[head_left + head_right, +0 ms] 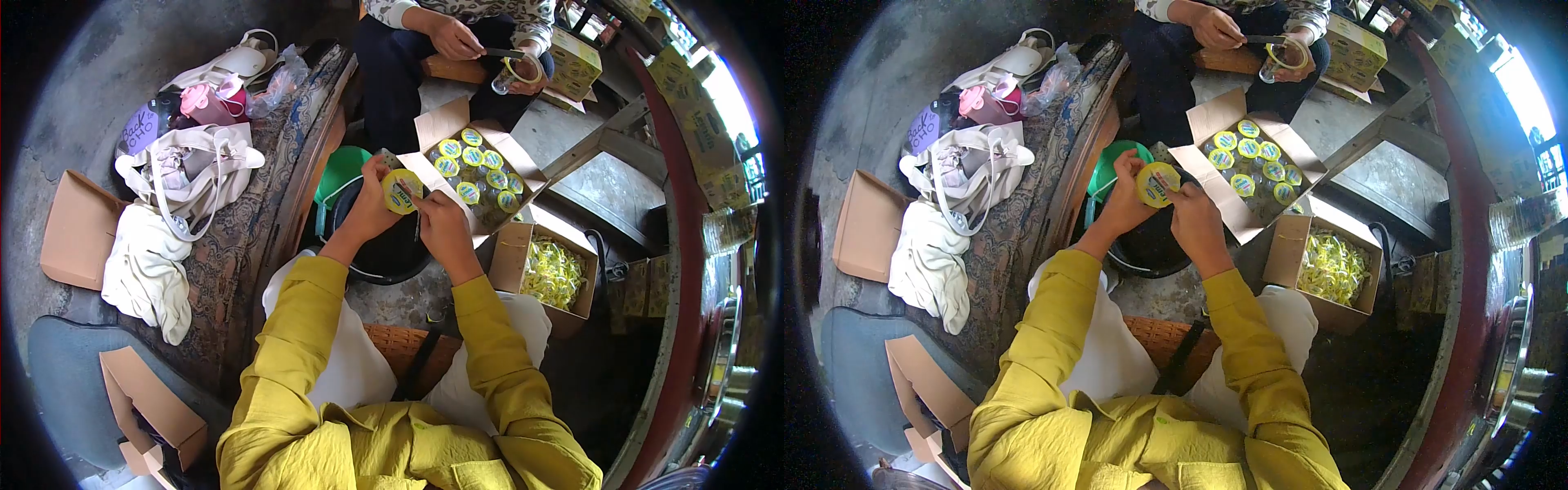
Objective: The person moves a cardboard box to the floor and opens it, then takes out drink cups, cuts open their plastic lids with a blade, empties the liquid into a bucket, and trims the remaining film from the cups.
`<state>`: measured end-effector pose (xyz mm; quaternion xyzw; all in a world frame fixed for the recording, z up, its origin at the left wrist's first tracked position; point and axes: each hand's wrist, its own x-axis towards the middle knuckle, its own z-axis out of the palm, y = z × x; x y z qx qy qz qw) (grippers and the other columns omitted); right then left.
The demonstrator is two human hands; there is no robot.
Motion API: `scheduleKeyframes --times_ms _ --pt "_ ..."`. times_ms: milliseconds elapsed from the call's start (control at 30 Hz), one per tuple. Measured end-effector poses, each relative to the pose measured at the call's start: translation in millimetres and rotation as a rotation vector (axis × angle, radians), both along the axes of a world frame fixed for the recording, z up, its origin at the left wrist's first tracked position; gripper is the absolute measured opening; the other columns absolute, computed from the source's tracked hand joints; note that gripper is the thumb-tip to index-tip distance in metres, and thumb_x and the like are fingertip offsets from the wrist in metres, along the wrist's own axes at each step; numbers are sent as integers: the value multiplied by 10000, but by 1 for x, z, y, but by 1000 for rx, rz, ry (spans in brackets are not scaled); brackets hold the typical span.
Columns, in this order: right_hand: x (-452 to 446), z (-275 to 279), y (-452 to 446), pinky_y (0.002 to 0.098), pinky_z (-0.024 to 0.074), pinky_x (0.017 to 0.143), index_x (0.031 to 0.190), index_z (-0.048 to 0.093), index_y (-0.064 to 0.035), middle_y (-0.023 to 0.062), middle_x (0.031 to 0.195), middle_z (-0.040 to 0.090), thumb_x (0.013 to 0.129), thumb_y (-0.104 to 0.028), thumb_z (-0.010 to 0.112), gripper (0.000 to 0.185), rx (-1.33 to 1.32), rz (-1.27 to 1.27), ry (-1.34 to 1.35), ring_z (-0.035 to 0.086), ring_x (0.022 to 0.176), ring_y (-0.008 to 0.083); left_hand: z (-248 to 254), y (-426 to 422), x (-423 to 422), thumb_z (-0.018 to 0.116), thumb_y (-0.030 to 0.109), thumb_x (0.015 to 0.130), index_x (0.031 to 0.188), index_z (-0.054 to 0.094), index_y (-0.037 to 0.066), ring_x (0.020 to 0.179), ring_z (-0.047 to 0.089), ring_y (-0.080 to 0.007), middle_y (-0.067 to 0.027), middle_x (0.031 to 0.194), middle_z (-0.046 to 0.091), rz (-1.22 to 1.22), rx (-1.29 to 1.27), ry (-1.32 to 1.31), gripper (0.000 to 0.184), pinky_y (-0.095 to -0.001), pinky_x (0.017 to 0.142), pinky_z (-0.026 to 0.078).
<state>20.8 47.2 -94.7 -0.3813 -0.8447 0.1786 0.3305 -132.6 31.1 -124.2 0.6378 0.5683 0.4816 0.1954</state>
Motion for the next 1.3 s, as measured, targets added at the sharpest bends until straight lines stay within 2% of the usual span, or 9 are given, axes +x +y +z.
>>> scheduleKeyframes --times_ms 500,767,900,967,1067,1167,1200,1267,1300 --pt "-3 -23 0 374 465 640 892 651 -44 128 730 537 707 29 530 232 -33 63 -62 561 695 302 -18 4 -21 755 32 584 1260 138 -3 1015 476 -336 -217 1053 430 79 -57 71 916 -347 878 379" --pt "34 -23 -10 398 462 673 900 624 -38 143 767 534 676 41 507 265 -102 56 -97 550 746 328 -42 8 -25 755 55 572 1271 182 -10 1036 469 -343 -220 1119 415 63 -112 82 906 -354 889 381" --pt "81 -44 -5 420 452 671 894 596 -65 148 788 533 670 44 501 267 -197 -29 -59 539 756 357 -70 16 -29 760 121 551 1288 199 9 1062 438 -390 -224 1188 392 54 -92 338 932 -395 904 391" --pt "112 -62 -7 427 447 672 892 575 -76 149 807 536 668 46 496 268 -207 -65 -105 535 766 370 -79 15 -26 757 122 544 1295 204 39 1076 428 -387 -222 1198 386 34 -122 408 937 -404 894 397" --pt "152 -102 -13 426 447 677 885 546 -76 146 847 545 652 54 499 271 -361 -52 -318 539 778 373 -91 12 -19 746 75 520 1319 179 90 1039 433 -398 -213 1186 389 -10 -176 461 980 -418 873 411" --pt "179 -157 -21 417 456 651 820 544 -64 150 786 572 631 23 514 211 -549 -163 -425 562 757 368 -104 8 -10 722 23 520 1353 115 131 1037 440 -382 -187 1192 387 -26 -212 586 1037 -418 840 437" --pt "188 -177 -23 404 459 652 793 549 -58 150 766 576 622 10 513 187 -599 -213 -486 567 755 362 -109 6 -8 714 11 526 1357 108 133 1040 442 -373 -179 1193 389 -17 -262 661 1035 -418 829 444" --pt "217 -261 -25 374 483 680 733 615 -71 143 762 608 607 -25 532 157 -600 -149 -585 591 773 331 -115 4 -5 697 -11 539 1365 96 138 1047 446 -356 -162 1195 392 -1 -354 822 1032 -419 807 458" --pt "219 -276 -26 378 489 692 863 607 -78 162 855 606 638 -44 556 232 -771 -93 -679 592 807 336 -113 1 -1 681 -24 557 1378 70 152 1005 479 -325 -137 1167 422 34 -390 893 1039 -418 761 471"
